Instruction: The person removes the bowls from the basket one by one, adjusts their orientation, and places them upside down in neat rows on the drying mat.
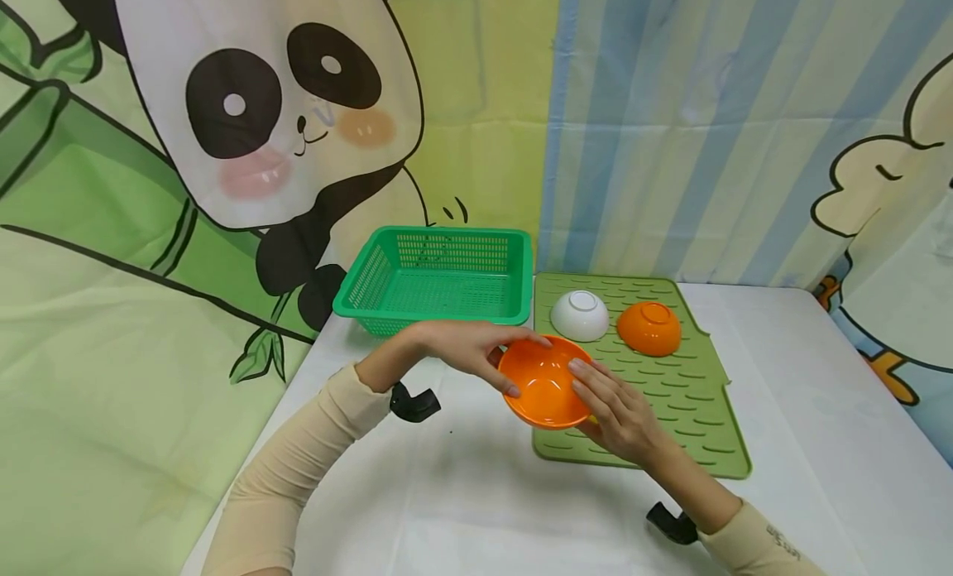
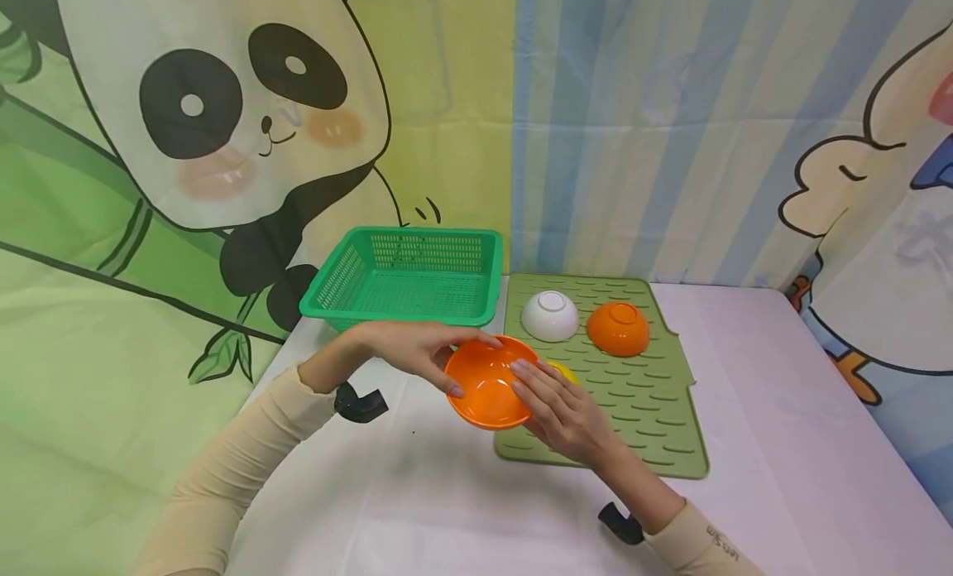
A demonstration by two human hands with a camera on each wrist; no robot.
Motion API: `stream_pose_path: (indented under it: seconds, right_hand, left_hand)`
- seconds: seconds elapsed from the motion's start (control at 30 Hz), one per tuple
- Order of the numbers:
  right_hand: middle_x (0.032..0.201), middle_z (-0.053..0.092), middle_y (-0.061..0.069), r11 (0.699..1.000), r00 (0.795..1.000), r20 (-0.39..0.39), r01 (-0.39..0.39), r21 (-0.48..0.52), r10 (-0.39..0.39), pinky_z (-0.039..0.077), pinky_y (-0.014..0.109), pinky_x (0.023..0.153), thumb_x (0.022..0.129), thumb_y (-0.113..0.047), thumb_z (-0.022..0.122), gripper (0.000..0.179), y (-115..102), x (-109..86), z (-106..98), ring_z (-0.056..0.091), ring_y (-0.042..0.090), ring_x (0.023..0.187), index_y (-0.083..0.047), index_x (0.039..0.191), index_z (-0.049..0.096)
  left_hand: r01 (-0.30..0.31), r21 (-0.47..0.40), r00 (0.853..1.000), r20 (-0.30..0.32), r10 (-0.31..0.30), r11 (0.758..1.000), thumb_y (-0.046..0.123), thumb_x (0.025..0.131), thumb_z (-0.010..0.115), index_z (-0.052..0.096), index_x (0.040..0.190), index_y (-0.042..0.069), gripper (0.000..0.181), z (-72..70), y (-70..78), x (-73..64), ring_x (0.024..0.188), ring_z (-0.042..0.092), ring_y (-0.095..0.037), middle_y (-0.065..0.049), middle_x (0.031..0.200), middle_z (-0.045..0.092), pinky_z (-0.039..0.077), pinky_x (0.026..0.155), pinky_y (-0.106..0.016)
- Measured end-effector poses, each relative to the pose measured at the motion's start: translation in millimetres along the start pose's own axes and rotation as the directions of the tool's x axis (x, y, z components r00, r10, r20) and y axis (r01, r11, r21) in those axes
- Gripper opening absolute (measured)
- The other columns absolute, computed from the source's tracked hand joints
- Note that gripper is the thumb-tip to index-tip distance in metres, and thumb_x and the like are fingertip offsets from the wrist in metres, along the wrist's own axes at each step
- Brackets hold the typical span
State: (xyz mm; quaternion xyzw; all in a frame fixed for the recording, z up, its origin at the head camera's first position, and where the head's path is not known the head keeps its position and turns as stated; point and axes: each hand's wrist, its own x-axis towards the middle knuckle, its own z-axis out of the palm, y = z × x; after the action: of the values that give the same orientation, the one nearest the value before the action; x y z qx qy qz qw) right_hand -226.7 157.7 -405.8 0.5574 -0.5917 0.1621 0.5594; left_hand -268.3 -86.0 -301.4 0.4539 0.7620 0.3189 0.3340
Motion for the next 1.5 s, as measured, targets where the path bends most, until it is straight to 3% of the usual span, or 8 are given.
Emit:
stream_pose_path:
  seconds: [0.37, 0.63, 0.83, 1.0, 1.17, 1.3, 1.37, 1.5]
  right_hand:
    - [0.116, 0.056, 0.025, 1.0, 1.0, -0.022, 0.014, -0.008, -0.014, 0.035, 0.038, 0.101, 0.096, -0.019, 0.052, 0.036, 2, 2.1, 0, 0.049, 0.031, 0.119, 0.011, 0.115, 0.051]
    - [0.106, 0.058, 0.026, 0.999, 0.998, -0.059, -0.034, 0.024, 0.035, 0.038, 0.037, 0.098, 0.092, -0.02, 0.058, 0.037, 4, 6.9, 0, 0.053, 0.031, 0.113, 0.014, 0.106, 0.052]
    - [0.103, 0.057, 0.031, 0.981, 0.985, -0.075, -0.144, 0.131, 0.155, 0.041, 0.031, 0.095, 0.09, -0.022, 0.062, 0.044, 7, 13.3, -4, 0.056, 0.035, 0.105, 0.019, 0.102, 0.049]
    - [0.103, 0.059, 0.031, 0.939, 0.95, -0.064, -0.29, 0.186, 0.306, 0.044, 0.025, 0.091, 0.085, -0.026, 0.066, 0.053, 8, 16.5, -7, 0.06, 0.036, 0.091, 0.02, 0.104, 0.05]
    - [0.101, 0.062, 0.027, 0.856, 0.877, 0.009, -0.471, 0.212, 0.481, 0.045, 0.019, 0.086, 0.082, -0.034, 0.067, 0.061, 1, 31.4, -16, 0.063, 0.021, 0.091, 0.02, 0.107, 0.052]
    - [0.1, 0.06, 0.029, 0.734, 0.779, 0.088, -0.617, 0.286, 0.621, 0.047, 0.017, 0.08, 0.079, -0.033, 0.07, 0.066, -3, 41.6, -24, 0.059, 0.004, 0.1, 0.021, 0.11, 0.05]
    - [0.1, 0.06, 0.03, 0.65, 0.714, 0.134, -0.686, 0.325, 0.687, 0.049, 0.018, 0.077, 0.073, -0.02, 0.077, 0.064, -5, 41.3, -26, 0.058, 0.001, 0.101, 0.02, 0.114, 0.049]
    - [0.105, 0.06, 0.028, 0.447, 0.547, 0.239, -0.816, 0.367, 0.802, 0.051, 0.019, 0.074, 0.06, 0.009, 0.079, 0.07, -8, 30.9, -27, 0.06, 0.003, 0.096, 0.014, 0.123, 0.048]
  left_hand:
    - [-0.028, -0.019, 1.0, -0.013, 0.028, 0.999, 0.017, 0.087, 0.066, 0.031, 0.14, 0.01, 0.064, 1.5, -1.4, 0.4, 0.105, 0.054, -0.012, -0.003, 0.131, 0.042, 0.048, 0.086, -0.028]
    - [-0.071, -0.063, 0.996, -0.06, 0.068, 0.995, 0.018, 0.093, 0.058, 0.029, 0.142, 0.013, 0.058, 5.2, -11.3, 1.0, 0.097, 0.058, -0.016, -0.004, 0.13, 0.043, 0.049, 0.083, -0.031]
    - [-0.145, -0.223, 0.987, -0.093, 0.127, 0.964, 0.012, 0.098, 0.046, 0.022, 0.145, 0.01, 0.053, 5.7, -16.0, 0.8, 0.088, 0.058, -0.028, -0.01, 0.126, 0.044, 0.05, 0.08, -0.039]
    - [-0.178, -0.186, 0.978, -0.141, 0.153, 0.966, 0.014, 0.098, 0.046, 0.016, 0.148, 0.009, 0.058, 6.3, -18.6, -1.0, 0.086, 0.057, -0.03, -0.011, 0.116, 0.05, 0.05, 0.079, -0.038]
    - [-0.111, -0.023, 0.967, -0.233, 0.103, 0.994, 0.026, 0.091, 0.06, 0.016, 0.149, 0.017, 0.074, 8.3, -19.9, -2.9, 0.085, 0.059, -0.021, -0.003, 0.105, 0.056, 0.051, 0.074, -0.033]
    - [-0.082, 0.135, 0.934, -0.335, 0.123, 0.987, 0.032, 0.081, 0.071, 0.018, 0.149, 0.016, 0.087, 9.4, -20.9, -2.7, 0.081, 0.057, -0.015, 0.0, 0.1, 0.054, 0.05, 0.069, -0.03]
    - [-0.072, 0.217, 0.909, -0.388, 0.154, 0.974, 0.034, 0.077, 0.075, 0.018, 0.148, 0.015, 0.094, 9.9, -21.5, -1.8, 0.08, 0.053, -0.014, 0.0, 0.099, 0.052, 0.047, 0.067, -0.029]
    - [-0.048, 0.359, 0.848, -0.478, 0.228, 0.932, 0.045, 0.067, 0.08, 0.015, 0.149, 0.016, 0.108, 12.3, -22.5, 0.3, 0.084, 0.046, -0.013, 0.001, 0.102, 0.046, 0.044, 0.069, -0.026]
